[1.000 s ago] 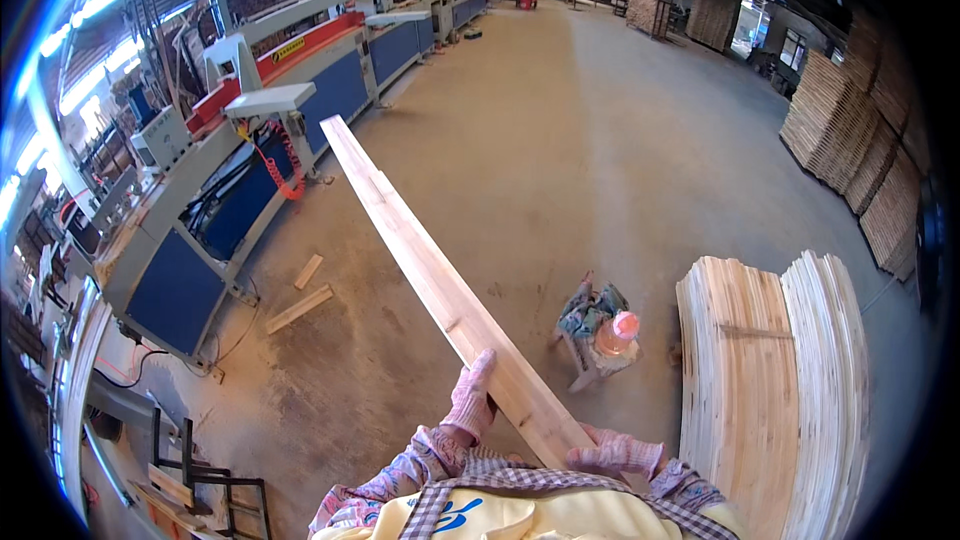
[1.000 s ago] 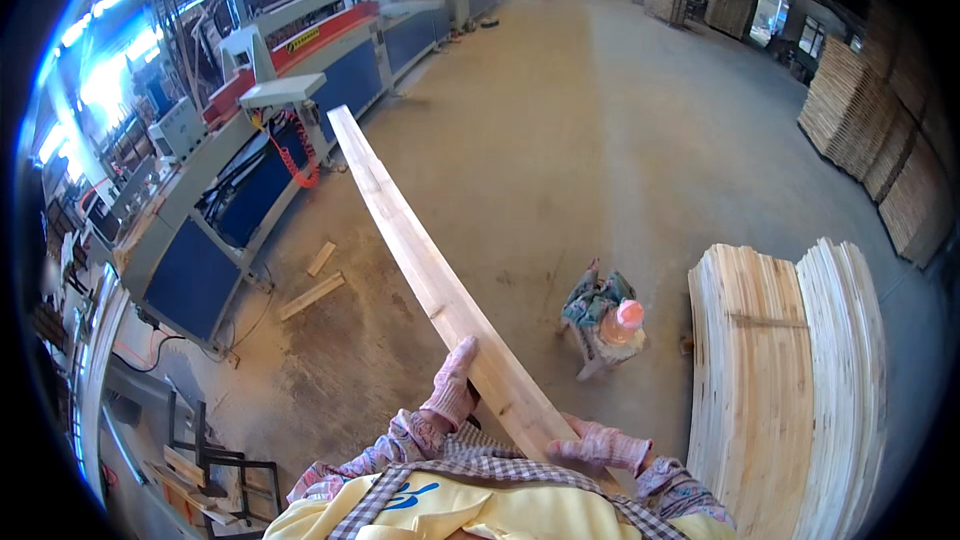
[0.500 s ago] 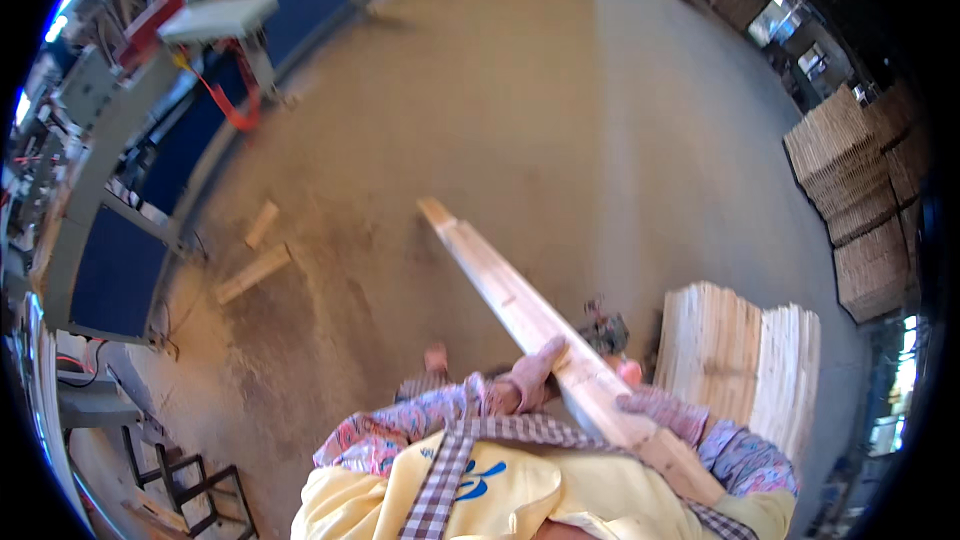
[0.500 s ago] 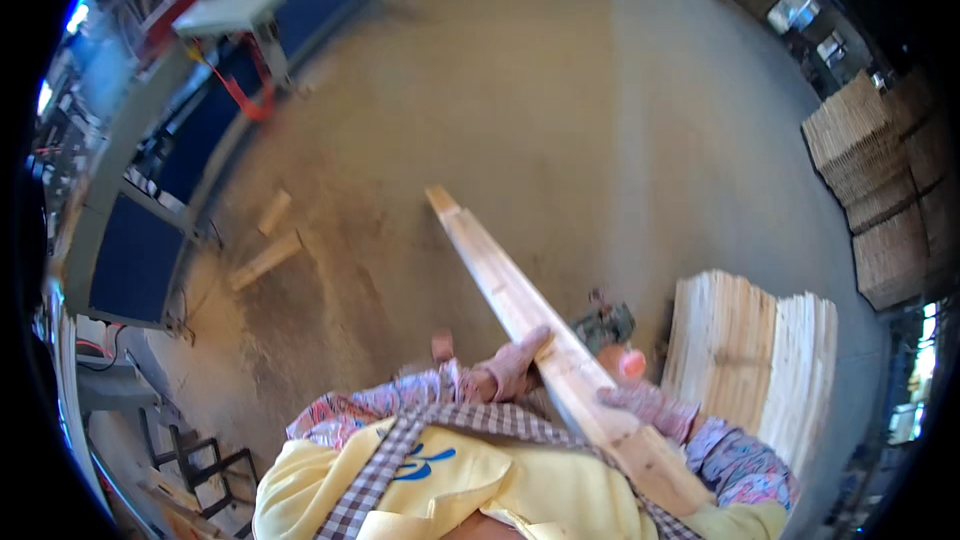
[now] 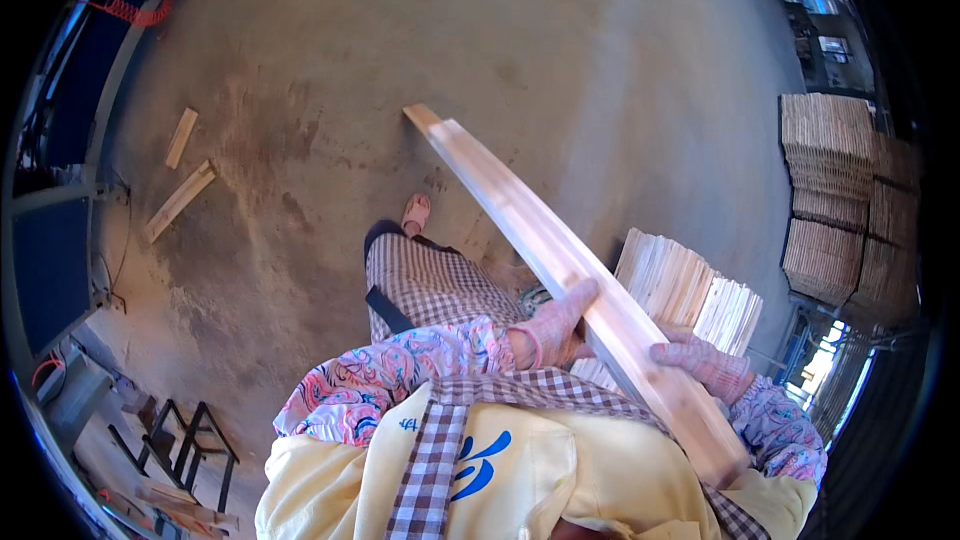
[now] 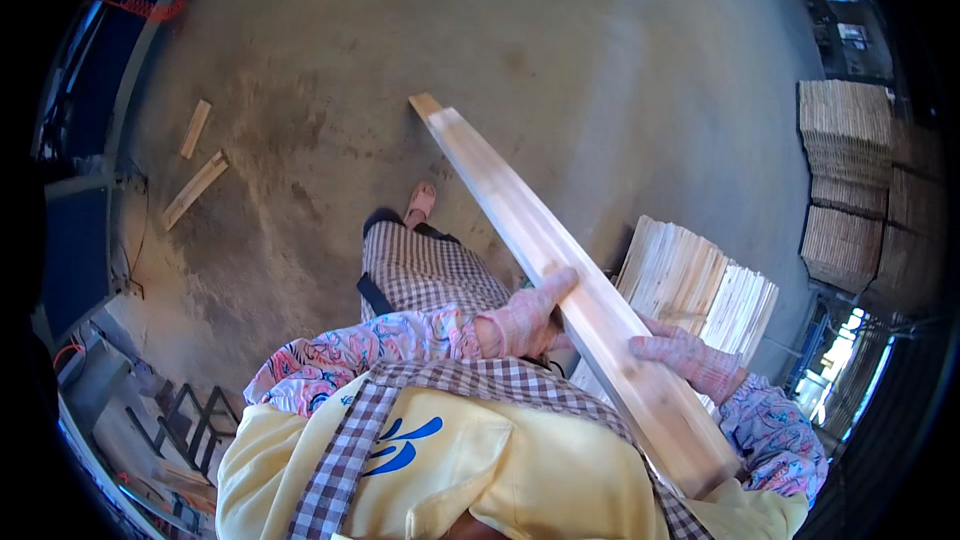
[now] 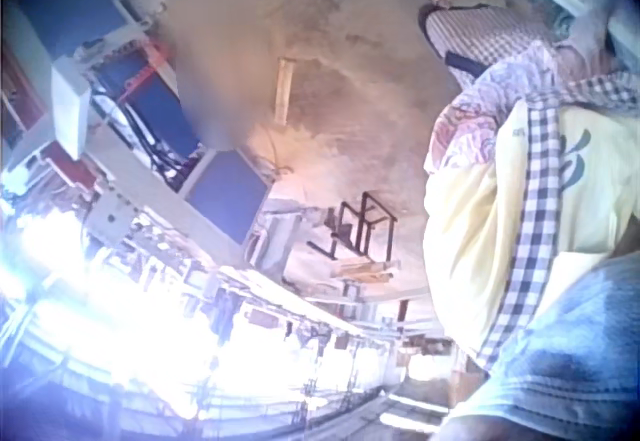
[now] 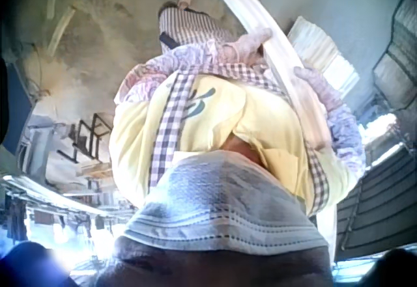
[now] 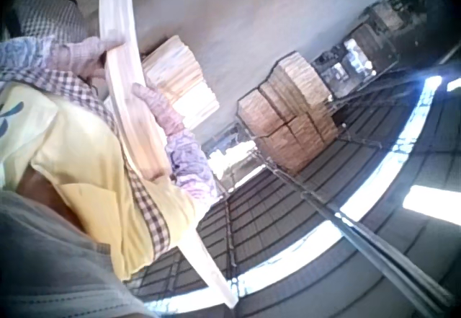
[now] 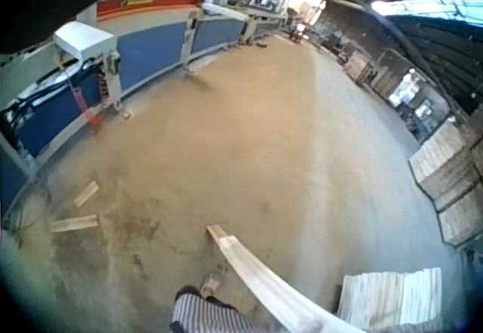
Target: The person walks through a woodworking workshop, picks up long wooden planks and smaller pieces, and places them onto a metal rack. They handle the wood by hand, moving pieces from the floor and stacks to the rack.
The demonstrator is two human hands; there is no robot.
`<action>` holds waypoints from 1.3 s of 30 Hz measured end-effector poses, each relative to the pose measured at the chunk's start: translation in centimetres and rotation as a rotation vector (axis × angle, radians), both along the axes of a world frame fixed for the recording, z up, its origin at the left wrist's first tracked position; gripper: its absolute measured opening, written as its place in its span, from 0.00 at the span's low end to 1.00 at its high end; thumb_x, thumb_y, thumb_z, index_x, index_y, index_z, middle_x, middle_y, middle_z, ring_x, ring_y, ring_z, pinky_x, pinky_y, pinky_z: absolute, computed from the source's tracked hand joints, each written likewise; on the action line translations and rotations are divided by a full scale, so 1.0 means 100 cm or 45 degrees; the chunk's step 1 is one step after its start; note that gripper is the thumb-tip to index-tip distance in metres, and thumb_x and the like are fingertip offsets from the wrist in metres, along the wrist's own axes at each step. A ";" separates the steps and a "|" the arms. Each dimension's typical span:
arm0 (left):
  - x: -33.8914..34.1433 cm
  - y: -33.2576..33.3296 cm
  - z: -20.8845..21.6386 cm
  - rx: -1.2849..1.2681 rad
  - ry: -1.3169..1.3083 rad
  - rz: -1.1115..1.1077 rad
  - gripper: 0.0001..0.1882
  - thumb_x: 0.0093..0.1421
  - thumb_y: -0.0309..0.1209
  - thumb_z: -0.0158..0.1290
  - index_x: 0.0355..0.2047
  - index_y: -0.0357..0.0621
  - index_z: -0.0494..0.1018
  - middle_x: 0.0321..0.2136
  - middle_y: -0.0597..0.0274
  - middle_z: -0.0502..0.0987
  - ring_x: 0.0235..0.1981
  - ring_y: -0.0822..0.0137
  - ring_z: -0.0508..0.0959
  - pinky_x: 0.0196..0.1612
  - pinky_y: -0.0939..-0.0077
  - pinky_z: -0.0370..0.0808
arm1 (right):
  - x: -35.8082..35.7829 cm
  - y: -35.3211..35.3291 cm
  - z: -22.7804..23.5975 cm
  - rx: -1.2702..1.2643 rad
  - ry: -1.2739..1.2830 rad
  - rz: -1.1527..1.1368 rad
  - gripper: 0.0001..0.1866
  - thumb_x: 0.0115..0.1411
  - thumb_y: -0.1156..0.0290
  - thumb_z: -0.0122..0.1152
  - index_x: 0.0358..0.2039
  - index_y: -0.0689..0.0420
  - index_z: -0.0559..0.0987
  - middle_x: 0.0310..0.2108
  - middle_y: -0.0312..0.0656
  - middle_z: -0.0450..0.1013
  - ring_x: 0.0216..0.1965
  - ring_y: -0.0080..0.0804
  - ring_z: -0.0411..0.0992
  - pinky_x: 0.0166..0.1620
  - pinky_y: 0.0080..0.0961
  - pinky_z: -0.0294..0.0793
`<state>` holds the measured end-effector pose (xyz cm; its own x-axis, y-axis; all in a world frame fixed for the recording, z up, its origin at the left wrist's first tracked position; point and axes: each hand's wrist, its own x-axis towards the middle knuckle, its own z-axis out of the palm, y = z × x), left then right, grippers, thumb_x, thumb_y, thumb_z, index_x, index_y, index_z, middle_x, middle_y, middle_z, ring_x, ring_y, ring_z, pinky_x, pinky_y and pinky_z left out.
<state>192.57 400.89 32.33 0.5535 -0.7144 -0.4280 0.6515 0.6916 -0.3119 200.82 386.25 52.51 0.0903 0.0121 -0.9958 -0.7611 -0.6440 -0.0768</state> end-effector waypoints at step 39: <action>0.318 0.251 -0.255 1.085 0.464 -0.041 0.26 0.62 0.50 0.46 0.40 0.36 0.78 0.34 0.45 0.81 0.42 0.51 0.80 0.45 0.60 0.74 | 0.342 0.350 -0.267 -0.113 0.065 0.348 0.25 0.67 0.50 0.55 0.54 0.56 0.78 0.44 0.36 0.78 0.42 0.23 0.74 0.47 0.24 0.74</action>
